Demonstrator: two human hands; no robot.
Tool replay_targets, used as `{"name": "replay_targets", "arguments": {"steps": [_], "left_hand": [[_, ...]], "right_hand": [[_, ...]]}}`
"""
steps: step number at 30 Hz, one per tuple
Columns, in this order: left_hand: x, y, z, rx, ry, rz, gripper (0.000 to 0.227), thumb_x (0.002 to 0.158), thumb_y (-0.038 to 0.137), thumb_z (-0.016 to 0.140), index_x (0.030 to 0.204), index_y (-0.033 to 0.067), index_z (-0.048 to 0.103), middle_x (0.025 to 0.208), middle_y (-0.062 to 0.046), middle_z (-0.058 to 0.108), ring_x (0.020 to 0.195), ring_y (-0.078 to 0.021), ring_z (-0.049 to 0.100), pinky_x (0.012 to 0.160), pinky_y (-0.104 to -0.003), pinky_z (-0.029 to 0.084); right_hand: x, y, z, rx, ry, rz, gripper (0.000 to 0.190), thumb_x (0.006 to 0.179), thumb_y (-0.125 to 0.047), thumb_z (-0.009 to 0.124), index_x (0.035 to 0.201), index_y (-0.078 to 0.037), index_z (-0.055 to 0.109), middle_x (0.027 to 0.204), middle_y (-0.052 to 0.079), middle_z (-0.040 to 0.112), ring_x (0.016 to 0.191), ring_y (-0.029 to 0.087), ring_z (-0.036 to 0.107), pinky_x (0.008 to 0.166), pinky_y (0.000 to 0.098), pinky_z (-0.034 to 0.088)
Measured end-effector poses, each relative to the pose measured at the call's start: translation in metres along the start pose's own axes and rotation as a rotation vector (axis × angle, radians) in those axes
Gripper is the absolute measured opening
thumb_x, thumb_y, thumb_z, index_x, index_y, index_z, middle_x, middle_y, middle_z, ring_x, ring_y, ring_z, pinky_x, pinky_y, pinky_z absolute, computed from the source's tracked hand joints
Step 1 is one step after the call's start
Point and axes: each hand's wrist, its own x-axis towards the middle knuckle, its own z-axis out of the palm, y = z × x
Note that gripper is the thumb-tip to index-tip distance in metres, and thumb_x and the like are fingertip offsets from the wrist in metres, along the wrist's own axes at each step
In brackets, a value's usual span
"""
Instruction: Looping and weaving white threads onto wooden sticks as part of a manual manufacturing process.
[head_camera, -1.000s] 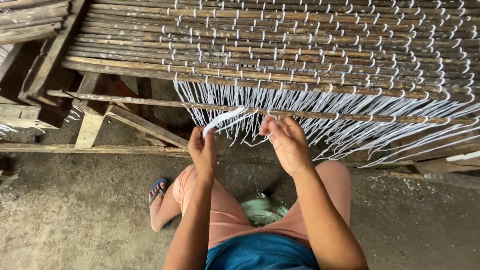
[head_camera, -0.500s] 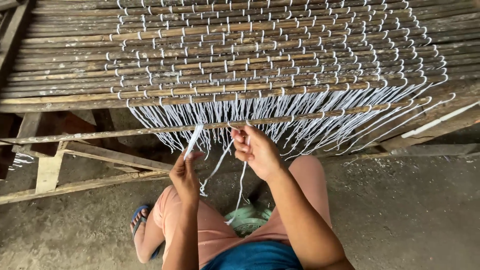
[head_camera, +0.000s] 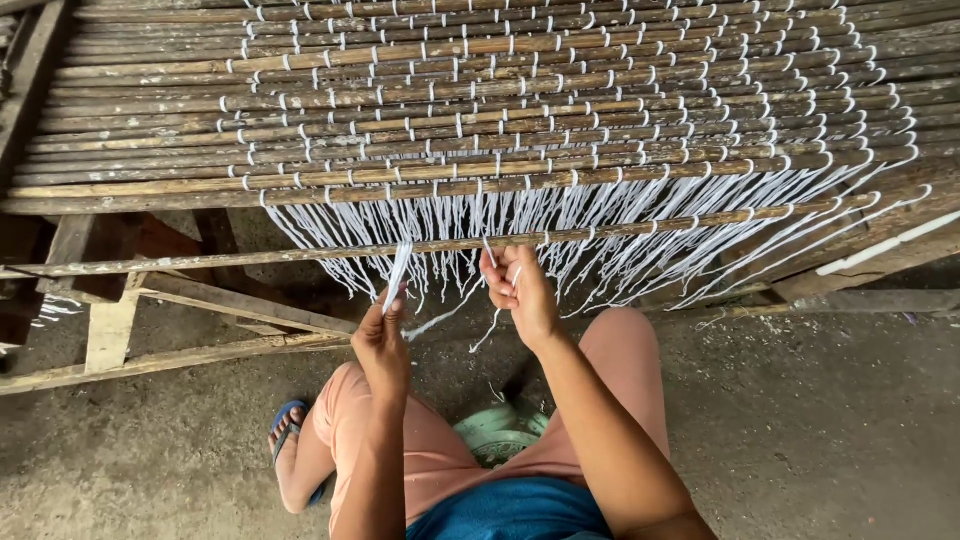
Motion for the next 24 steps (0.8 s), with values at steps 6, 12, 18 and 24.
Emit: {"name": "replay_targets", "arguments": {"steps": [6,12,18,24], "left_hand": [[0.000,0.024,-0.003,-0.021,-0.053,-0.007,0.019,0.102,0.017,0.062,0.112,0.0061,0.073,0.083,-0.010,0.074,0.085,-0.0163,0.062,0.088,-0.036,0.049],[-0.001,0.020,-0.011,-0.014,-0.052,-0.027,0.027,0.107,0.023,0.055,0.124,0.0134,0.073,0.065,-0.006,0.059,0.069,-0.0153,0.048,0.070,-0.031,0.043],[0.007,0.035,-0.015,-0.048,-0.042,0.001,0.021,0.105,0.023,0.059,0.105,0.0135,0.077,0.065,-0.002,0.059,0.067,-0.0130,0.048,0.069,-0.027,0.045],[0.010,0.043,-0.018,-0.049,-0.048,0.113,0.017,0.101,0.019,0.067,0.094,0.0070,0.076,0.078,-0.009,0.065,0.075,-0.0170,0.058,0.076,-0.032,0.049]], "right_hand": [[-0.016,0.153,-0.065,-0.615,0.094,-0.010,0.044,0.102,-0.054,0.051,0.097,-0.013,0.066,0.068,0.004,0.052,0.060,0.016,0.051,0.056,0.0270,0.041],[-0.049,0.201,-0.101,-1.074,-0.297,0.603,0.045,0.092,-0.054,0.071,0.100,-0.010,0.066,0.070,0.012,0.063,0.060,0.023,0.060,0.055,0.0328,0.044],[-0.022,0.118,-0.008,-0.965,-0.594,0.581,0.031,0.100,-0.029,0.052,0.094,-0.004,0.068,0.069,0.011,0.066,0.051,0.016,0.060,0.044,0.0276,0.046],[0.006,0.011,0.086,-0.409,-0.006,-0.269,0.015,0.097,-0.013,0.070,0.109,-0.004,0.067,0.079,0.006,0.065,0.063,0.011,0.063,0.046,0.0196,0.053]]}}
